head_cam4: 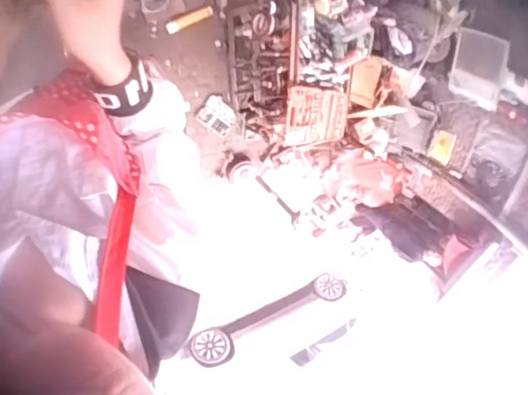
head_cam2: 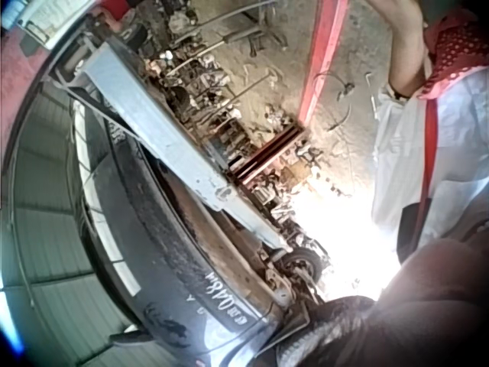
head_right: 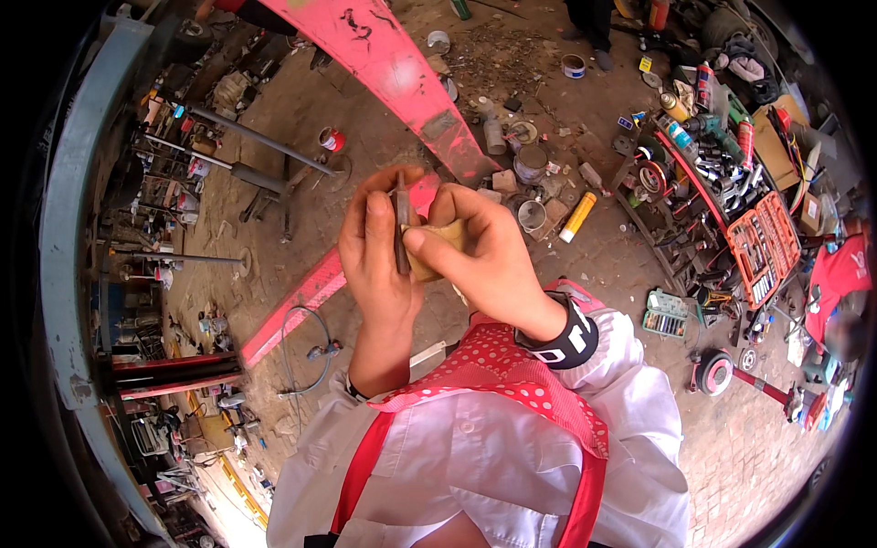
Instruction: The person holds a small, flat metal piece in their left hand and uses a piece of sandpaper in their right hand to sand the edges and surfaces. The person repeatedly turns the metal piece to sand different sides.
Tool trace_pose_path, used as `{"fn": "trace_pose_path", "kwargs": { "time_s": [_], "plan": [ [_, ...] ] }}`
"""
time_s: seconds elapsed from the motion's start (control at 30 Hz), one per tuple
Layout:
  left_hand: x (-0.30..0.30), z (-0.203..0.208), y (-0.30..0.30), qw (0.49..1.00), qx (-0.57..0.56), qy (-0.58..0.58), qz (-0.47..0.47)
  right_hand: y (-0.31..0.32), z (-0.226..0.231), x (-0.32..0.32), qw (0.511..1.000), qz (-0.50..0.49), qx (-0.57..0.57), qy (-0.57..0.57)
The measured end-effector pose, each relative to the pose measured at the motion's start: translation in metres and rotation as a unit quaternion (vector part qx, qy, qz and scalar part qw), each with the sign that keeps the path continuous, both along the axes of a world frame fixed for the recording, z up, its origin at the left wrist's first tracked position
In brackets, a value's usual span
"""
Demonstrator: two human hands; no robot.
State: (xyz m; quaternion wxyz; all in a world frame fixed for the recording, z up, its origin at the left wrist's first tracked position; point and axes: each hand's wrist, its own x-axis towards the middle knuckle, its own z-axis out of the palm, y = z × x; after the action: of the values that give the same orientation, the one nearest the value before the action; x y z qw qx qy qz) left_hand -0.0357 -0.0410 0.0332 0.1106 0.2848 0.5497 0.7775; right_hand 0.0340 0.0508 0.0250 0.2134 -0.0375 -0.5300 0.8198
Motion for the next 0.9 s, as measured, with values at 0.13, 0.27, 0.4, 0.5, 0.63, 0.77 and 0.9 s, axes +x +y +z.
{"fn": "trace_pose_path", "kwargs": {
  "time_s": [0.13,0.27,0.4,0.5,0.63,0.77,0.9],
  "plan": [
    [-0.005,0.005,0.002,0.992,0.027,-0.115,-0.053,0.008,-0.006,0.000,0.994,0.032,-0.100,0.017],
    [-0.002,0.006,0.017,0.993,0.010,-0.115,0.021,0.008,-0.009,0.000,1.000,0.012,-0.009,0.020],
    [-0.010,-0.001,0.013,0.996,0.008,-0.088,-0.031,0.010,-0.015,0.000,1.000,0.006,0.018,0.009],
    [-0.008,-0.002,0.017,0.998,-0.016,-0.061,-0.008,0.011,-0.011,0.001,1.000,0.004,0.022,-0.003],
    [-0.007,-0.001,0.020,0.998,-0.016,-0.055,-0.013,0.014,-0.011,0.001,0.999,-0.007,0.037,-0.007],
    [-0.004,-0.003,0.026,0.999,-0.036,-0.020,0.033,0.015,-0.012,0.000,0.999,-0.017,0.047,-0.010],
    [-0.002,-0.003,0.018,0.999,-0.027,-0.023,0.037,0.011,-0.006,-0.002,1.000,-0.005,0.014,-0.017]
  ]
}}
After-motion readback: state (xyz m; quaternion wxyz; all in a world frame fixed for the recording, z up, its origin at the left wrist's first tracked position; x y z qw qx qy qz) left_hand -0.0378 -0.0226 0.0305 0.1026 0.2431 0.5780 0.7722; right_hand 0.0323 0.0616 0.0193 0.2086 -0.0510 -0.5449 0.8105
